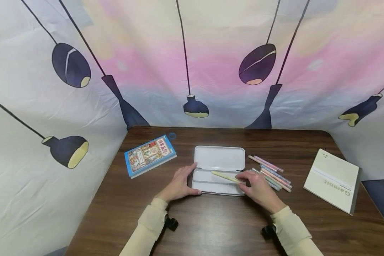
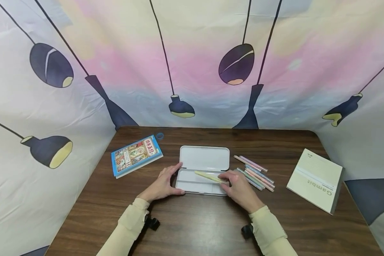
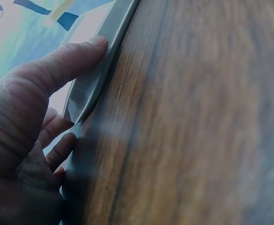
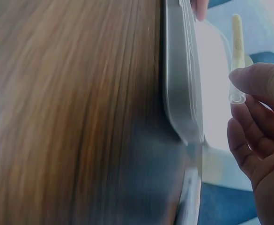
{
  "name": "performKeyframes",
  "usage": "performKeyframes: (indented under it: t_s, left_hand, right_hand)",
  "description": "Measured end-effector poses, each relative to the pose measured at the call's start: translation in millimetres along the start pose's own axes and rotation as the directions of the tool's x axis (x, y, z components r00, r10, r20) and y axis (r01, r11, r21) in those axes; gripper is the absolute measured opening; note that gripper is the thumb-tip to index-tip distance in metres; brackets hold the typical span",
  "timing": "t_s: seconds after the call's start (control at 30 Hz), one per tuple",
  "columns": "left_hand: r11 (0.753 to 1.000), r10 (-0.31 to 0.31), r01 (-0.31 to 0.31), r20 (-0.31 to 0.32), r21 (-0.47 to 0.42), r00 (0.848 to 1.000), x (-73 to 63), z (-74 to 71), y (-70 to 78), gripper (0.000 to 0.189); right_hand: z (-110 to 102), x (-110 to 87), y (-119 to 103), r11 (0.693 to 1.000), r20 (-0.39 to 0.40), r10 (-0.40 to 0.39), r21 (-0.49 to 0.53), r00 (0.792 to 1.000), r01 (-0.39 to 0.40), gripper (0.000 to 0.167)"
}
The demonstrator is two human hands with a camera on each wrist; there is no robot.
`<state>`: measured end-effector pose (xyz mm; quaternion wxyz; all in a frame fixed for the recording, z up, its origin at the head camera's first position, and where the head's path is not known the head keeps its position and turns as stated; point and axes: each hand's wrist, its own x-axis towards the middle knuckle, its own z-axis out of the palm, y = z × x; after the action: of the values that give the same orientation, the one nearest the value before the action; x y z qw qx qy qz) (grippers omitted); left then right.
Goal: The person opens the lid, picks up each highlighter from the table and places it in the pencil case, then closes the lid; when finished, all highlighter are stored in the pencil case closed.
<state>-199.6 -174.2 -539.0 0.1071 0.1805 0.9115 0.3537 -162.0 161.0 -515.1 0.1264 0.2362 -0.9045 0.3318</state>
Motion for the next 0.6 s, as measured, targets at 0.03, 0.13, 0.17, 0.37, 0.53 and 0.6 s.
performKeyframes:
  t_s: [0.03,0.13,0.17,0.37,0.53,0.6]
  left_hand:
    - [1.000,0.001,-0.001,-0.002,0.000,1.000,0.0,-0.1,0.5,0.114]
    - [1.000,0.003,-0.003,-0.002,0.000,1.000,0.0,0.0,1.6,0.113]
    - [1.000,0.002,-0.002,-0.002,0.001,1.000,0.0,0.1,1.9,0.113]
    - [1.000,-0.003,0.003,0.001,0.002,1.000,-0.9,0.0,3.1,0.113]
    - [1.000,0.000,0.000,0.005,0.012,1.000,-1.4,-1.1,3.3,0.113]
    - [1.000,-0.002,0.002,0.007,0.013,1.000,-1.5,-1.6,3.0,0.113]
  right_hand:
    - [2,2.2,-2,1.000,0.016,-0.001,0.010,1.000,0.001,0.025]
    - [9,8.1,-5,1.000,0.056,-0.025,0.014,0.998,0.024,0.023]
    - [11,10.0,-6,0.999,0.066,-0.040,0.015,0.997,0.040,0.022]
    - [23,19.8,-9,0.992,0.145,-0.123,0.020,0.982,0.121,0.020]
    - [32,25.5,-12,0.986,0.187,-0.166,-0.001,0.968,0.169,0.018]
    - [35,27.0,-14,0.983,0.195,-0.181,-0.003,0.964,0.185,0.017]
